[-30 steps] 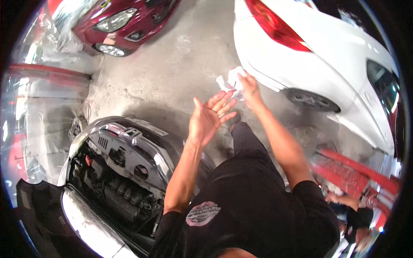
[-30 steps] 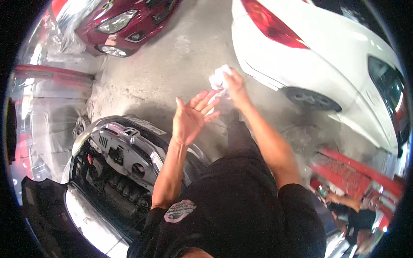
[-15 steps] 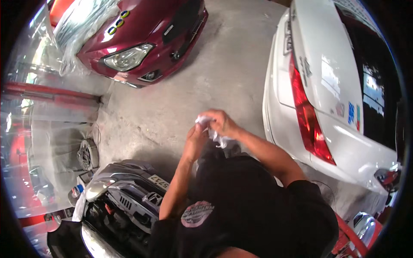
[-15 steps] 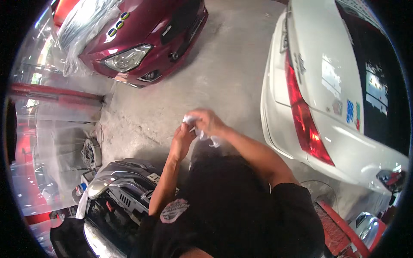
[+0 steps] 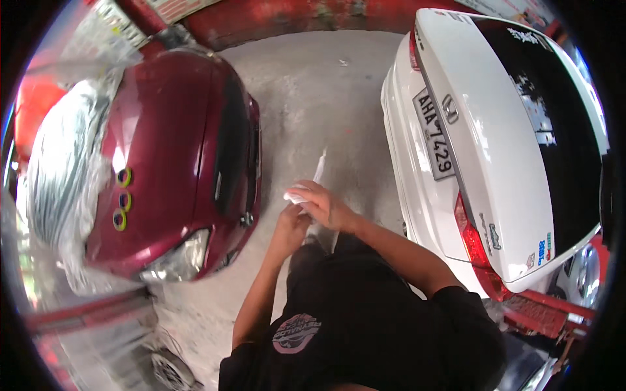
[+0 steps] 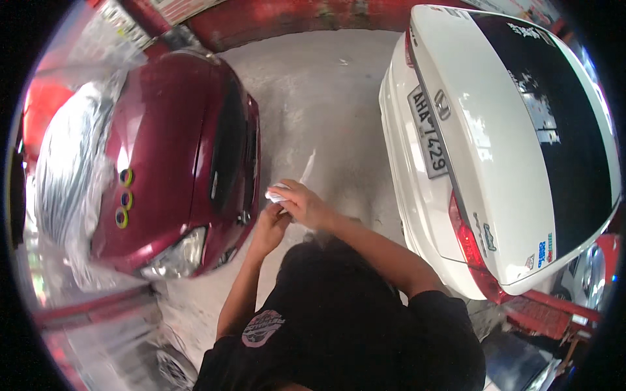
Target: The person wipes their hands with a cloth while in an auto repair shop.
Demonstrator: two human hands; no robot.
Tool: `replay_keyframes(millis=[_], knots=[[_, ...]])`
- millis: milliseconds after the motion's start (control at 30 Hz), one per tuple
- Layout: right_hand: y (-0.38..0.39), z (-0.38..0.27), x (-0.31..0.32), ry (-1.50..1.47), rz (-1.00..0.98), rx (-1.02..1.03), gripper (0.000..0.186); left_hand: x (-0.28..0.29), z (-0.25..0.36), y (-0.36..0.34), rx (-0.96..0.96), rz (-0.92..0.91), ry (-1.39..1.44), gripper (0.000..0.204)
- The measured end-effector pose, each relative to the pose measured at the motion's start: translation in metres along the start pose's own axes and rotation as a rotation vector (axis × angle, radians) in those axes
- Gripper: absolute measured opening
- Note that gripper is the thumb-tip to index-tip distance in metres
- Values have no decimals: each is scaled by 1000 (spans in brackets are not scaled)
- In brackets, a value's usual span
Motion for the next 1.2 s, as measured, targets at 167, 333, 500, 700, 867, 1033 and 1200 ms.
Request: replay_keyframes(millis=[167, 333, 500, 700, 867, 1033, 1200], knots=[[-115, 135, 78, -234, 294, -391, 34, 53, 60, -178, -207, -54, -292, 44], [-265, 221, 160, -1017, 676, -643, 35, 127, 9, -381, 79, -136, 499, 51], [-438, 243, 233, -927, 384, -487, 38, 176, 3, -554, 355, -95, 948, 75], [-592, 292, 313, -115, 318, -187, 26, 165, -4, -738, 397, -318, 790, 68], [-673, 417, 413, -353, 518, -547, 27, 174, -7, -920, 297, -484, 653, 59], [-759, 494, 546, -752, 918, -541, 34, 194, -41, -1160, 331, -516, 460, 51], [-791, 497, 685, -749, 1179, -448, 40, 146, -14, -1363, 364, -562, 6, 39]])
Point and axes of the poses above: each hand's wrist, its own y-axis away from the middle knuckle, its own x-axis out of the back of the hand, z = x × y, the point moved 5 cm from there along -y, towards the middle knuckle, and after that the axes turned 4 degrees about -y, right-handed, at the moved point
